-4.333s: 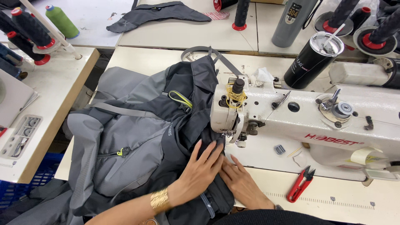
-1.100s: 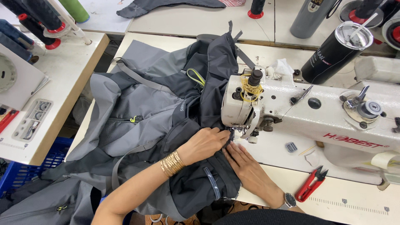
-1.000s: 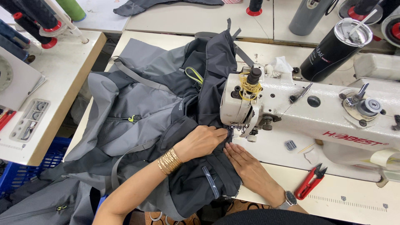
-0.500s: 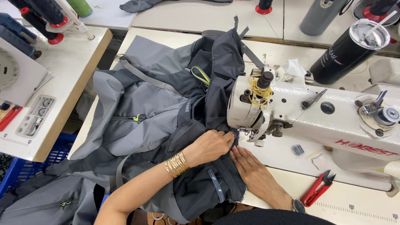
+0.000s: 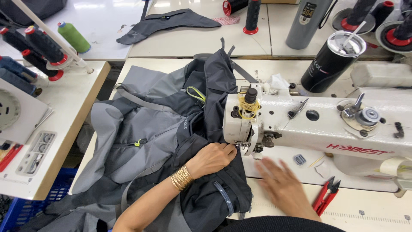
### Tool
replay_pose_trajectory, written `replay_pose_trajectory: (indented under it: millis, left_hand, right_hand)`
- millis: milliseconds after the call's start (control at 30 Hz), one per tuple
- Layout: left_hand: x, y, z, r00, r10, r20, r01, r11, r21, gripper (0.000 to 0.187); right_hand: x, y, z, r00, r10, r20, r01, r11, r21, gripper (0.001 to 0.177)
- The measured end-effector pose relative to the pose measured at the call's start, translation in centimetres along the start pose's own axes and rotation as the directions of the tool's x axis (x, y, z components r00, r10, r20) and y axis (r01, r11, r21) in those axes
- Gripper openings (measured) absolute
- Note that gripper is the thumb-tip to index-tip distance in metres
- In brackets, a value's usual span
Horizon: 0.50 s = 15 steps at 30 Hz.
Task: The person sews a grey backpack using a sewing machine, turning the bag and manipulating different seams and straps under the needle. They open the zipper and handle the interior and exterior of the bag.
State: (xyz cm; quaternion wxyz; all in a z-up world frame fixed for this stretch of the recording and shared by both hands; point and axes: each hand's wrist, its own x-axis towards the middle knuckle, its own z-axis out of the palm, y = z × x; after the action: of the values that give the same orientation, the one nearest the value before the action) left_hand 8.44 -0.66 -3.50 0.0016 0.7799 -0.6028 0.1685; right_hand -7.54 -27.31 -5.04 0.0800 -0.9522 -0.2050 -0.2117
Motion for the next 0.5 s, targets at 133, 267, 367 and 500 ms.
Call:
replay_pose_trajectory:
  millis: [133,267,367,500]
  left_hand:
    - [-0.2,-0.3,0.2,1.0,0.025,0.015,-0.025,1.0,0.019,0.026]
    - [-0.1,-0.4,0.3,1.0,0.026,0.007,-0.026,1.0,0.013,0.024]
    - [0.1,-0.6,0.9,0.999,0.026,0.027,-0.026,0.999,-0.024,0.028]
    - [0.4,-0.6,0.6,0.999,0.04,0.034,-0.039,0.999,-0.034,0.024]
  right_hand:
    - [-7.5,5.9,-4.7,0.672,0.454,-0.586,-0.523,0.85,0.059,0.009]
    - [-14.8,12.7,-3.8,0.713,0.43,-0.554,-0.676,0.633,-0.378,0.039]
    - [-15.9,13.0,-2.4,0.697,0.438,-0.568,-0.711,0.523,-0.47,0.027]
    - [-17.0,13.4,-1.2,0.679,0.434,-0.592,-0.723,0.535,-0.436,0.022]
